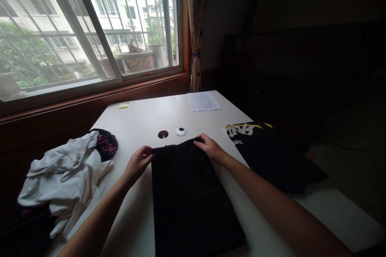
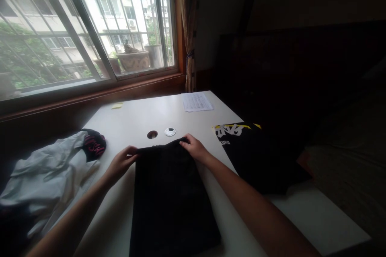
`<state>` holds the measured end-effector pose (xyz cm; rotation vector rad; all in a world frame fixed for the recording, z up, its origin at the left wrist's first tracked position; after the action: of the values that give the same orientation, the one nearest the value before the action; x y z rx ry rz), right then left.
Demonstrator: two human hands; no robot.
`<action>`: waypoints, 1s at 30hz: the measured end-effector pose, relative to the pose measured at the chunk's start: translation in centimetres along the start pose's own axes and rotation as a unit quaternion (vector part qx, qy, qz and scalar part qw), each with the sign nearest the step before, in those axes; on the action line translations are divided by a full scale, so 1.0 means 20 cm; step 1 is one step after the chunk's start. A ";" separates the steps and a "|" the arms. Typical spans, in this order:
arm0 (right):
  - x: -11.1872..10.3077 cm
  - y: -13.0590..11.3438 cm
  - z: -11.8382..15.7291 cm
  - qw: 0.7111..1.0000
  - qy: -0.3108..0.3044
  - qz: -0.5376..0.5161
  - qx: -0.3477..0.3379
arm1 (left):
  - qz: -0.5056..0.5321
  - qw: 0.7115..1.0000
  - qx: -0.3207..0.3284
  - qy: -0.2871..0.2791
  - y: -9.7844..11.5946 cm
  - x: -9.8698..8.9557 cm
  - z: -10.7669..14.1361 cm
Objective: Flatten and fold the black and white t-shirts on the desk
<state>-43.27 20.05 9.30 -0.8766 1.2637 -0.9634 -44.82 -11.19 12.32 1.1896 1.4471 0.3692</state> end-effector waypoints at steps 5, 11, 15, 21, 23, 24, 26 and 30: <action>-0.02 0.06 -0.04 0.998 0.023 0.044 0.025 | 0.016 1.000 -0.018 0.010 -0.05 0.02 -0.01; -0.04 0.05 -0.07 0.996 0.056 0.070 0.002 | -0.002 0.999 -0.050 0.003 -0.14 0.02 -0.04; -0.04 0.08 -0.11 0.988 0.089 0.121 0.038 | -0.021 0.998 -0.059 -0.004 -0.17 0.02 -0.07; -0.05 0.04 -0.07 0.974 0.138 0.177 0.014 | -0.078 0.996 -0.019 0.037 -0.16 -0.01 -0.07; -0.05 -0.02 -0.01 0.959 0.179 0.220 -0.031 | -0.103 0.993 0.018 0.060 -0.11 -0.01 -0.06; -0.05 -0.06 0.02 0.948 0.195 0.246 -0.061 | -0.113 0.991 0.037 0.067 -0.07 -0.01 -0.06; 0.00 -0.13 0.10 0.927 0.194 0.295 -0.124 | -0.137 0.985 0.094 0.048 0.01 0.05 -0.06; 0.19 -0.16 0.19 0.909 0.077 0.364 -0.189 | -0.245 0.939 0.225 -0.086 0.15 0.30 -0.03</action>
<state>-39.72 15.38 11.35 -0.5347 1.7718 -0.1892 -42.99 -4.78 11.54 1.1246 1.6581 -0.4220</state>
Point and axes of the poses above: each hand's wrist, its own z-axis away from the middle knuckle, its own x-axis out of the palm, y = z × x, the point moved 7 cm from there along -z, towards the middle knuckle, and after that the axes turned 11 degrees about x, right-handed, at the moved point
